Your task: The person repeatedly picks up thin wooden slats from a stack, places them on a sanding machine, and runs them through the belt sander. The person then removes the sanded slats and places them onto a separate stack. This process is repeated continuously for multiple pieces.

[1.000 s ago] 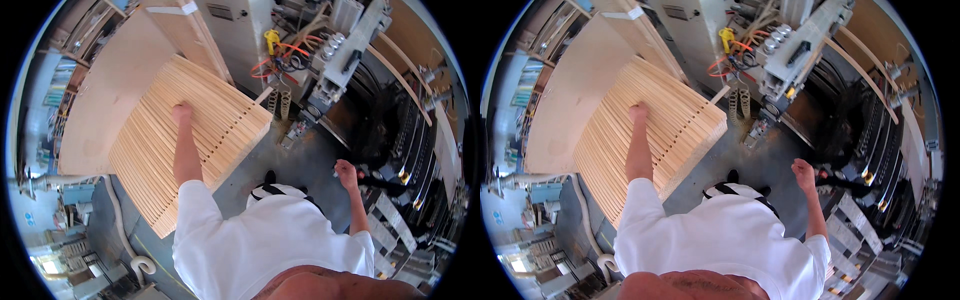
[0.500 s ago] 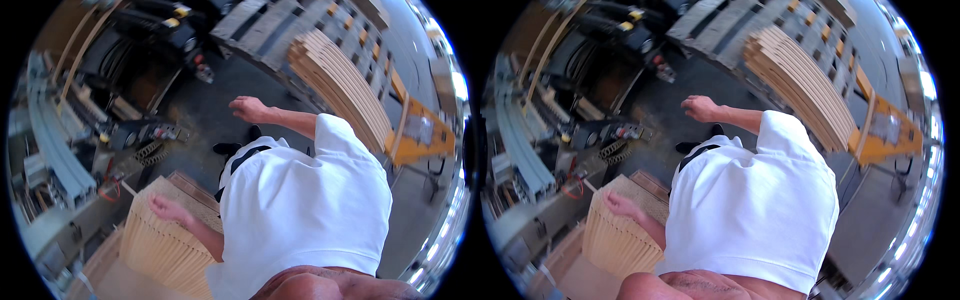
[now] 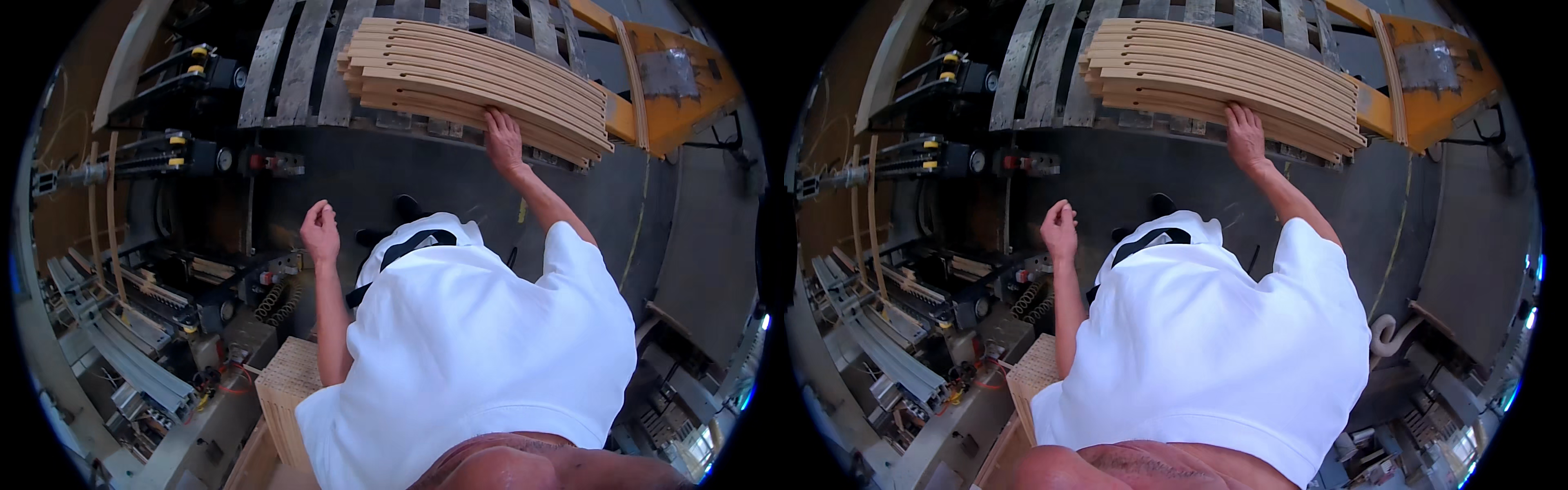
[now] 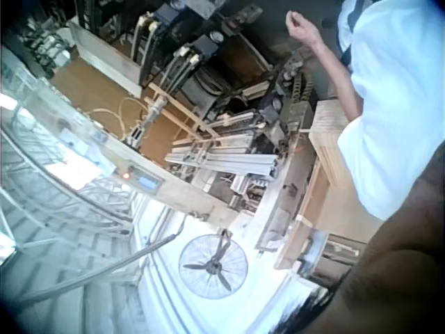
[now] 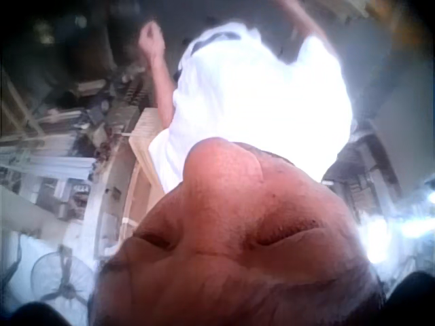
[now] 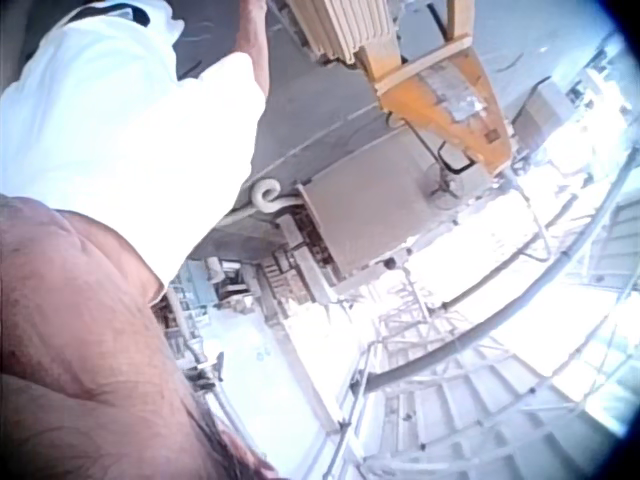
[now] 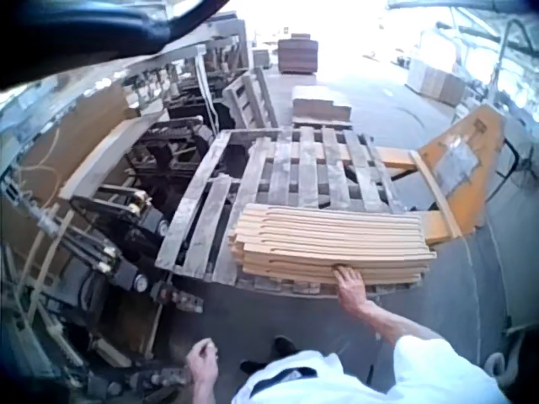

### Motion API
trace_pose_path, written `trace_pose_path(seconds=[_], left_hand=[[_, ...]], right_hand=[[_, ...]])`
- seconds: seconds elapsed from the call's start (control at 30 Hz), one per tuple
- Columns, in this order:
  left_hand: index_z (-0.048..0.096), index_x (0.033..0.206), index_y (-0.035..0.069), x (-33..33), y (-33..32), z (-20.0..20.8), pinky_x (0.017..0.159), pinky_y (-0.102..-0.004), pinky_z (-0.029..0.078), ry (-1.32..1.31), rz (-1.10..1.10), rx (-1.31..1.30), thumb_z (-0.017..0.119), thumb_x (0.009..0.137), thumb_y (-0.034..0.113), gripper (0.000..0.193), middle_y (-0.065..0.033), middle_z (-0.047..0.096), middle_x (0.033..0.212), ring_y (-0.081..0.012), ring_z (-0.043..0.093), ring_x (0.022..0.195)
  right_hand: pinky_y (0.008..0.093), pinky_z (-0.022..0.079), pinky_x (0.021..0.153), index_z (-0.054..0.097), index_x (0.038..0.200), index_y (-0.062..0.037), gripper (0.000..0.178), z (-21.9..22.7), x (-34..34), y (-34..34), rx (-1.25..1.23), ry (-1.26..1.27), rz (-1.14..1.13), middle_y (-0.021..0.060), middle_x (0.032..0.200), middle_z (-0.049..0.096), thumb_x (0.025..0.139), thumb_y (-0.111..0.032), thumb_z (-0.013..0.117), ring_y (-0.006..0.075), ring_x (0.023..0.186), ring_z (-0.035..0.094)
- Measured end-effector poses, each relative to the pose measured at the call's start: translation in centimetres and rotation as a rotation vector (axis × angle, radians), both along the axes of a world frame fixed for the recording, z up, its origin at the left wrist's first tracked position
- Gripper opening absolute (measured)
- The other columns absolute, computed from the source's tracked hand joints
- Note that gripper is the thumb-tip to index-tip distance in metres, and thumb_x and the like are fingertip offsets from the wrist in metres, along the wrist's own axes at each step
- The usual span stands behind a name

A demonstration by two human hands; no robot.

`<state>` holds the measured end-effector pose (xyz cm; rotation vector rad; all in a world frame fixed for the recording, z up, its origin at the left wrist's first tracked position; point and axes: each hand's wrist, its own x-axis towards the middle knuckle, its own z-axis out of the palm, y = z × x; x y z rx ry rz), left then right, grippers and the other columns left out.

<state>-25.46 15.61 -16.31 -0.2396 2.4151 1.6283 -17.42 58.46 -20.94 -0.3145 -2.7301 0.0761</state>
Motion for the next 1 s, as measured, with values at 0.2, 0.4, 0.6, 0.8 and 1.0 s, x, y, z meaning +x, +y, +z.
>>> trace_pose_path(seconds=[0.2, 0.4, 0.6, 0.8, 1.0], left_hand=[[0.068, 0.109, 0.001, -2.5, 1.3, -0.7, 0.067, -0.0236, 0.05, 0.006, -0.131, -0.11, 0.062, 0.092, 0.014, 0.022, -0.0028, 0.067, 0.083, -0.0091, 0.061, 0.073], [0.068, 0.107, 0.001, -3.2, -1.1, -2.6, 0.067, -0.024, 0.051, -0.001, -0.098, -0.123, 0.063, 0.091, 0.014, 0.022, -0.0033, 0.068, 0.083, -0.0092, 0.062, 0.074], [0.069, 0.106, 0.001, -1.9, -3.9, -5.3, 0.069, -0.0255, 0.052, -0.073, 0.002, -0.09, 0.064, 0.09, 0.014, 0.022, -0.0043, 0.069, 0.084, -0.0109, 0.064, 0.075], [0.069, 0.104, 0.001, -0.6, -7.6, -6.9, 0.071, -0.0272, 0.052, -0.139, 0.139, -0.042, 0.065, 0.089, 0.015, 0.021, -0.0058, 0.07, 0.085, -0.0118, 0.064, 0.076], [0.07, 0.102, 0.006, -5.0, -16.3, -5.0, 0.076, -0.0322, 0.053, 0.068, 0.252, -0.293, 0.068, 0.085, 0.019, 0.021, -0.0111, 0.071, 0.087, -0.0201, 0.068, 0.081]], right_hand=[[0.0406, 0.043, 0.085, 0.058, 0.121, -0.0088, 0.047, -0.7, -0.4, 1.5, 0.044, 0.098, -0.061, 0.0091, 0.105, 0.055, 0.075, -0.007, 0.06, 0.0287, 0.099, 0.052], [0.0399, 0.043, 0.078, 0.067, 0.107, -0.012, 0.034, -1.0, -1.1, 2.1, 0.036, 0.119, -0.081, 0.0074, 0.094, 0.053, 0.074, -0.008, 0.06, 0.0276, 0.09, 0.053], [0.0415, 0.042, 0.083, 0.066, 0.102, -0.0112, 0.029, 1.0, 0.2, 2.0, 0.037, -0.031, -0.063, 0.0094, 0.099, 0.057, 0.073, -0.01, 0.063, 0.0291, 0.099, 0.053], [0.0437, 0.047, 0.085, 0.06, 0.116, -0.0072, 0.03, 3.8, 0.7, 0.8, -0.237, -0.159, 0.138, 0.0143, 0.109, 0.063, 0.086, -0.012, 0.061, 0.035, 0.101, 0.059], [0.0415, 0.047, 0.09, 0.059, 0.125, -0.0077, 0.038, 8.2, -4.2, -6.0, -0.417, -0.174, 0.31, 0.0146, 0.115, 0.062, 0.087, -0.005, 0.058, 0.0337, 0.107, 0.059]])
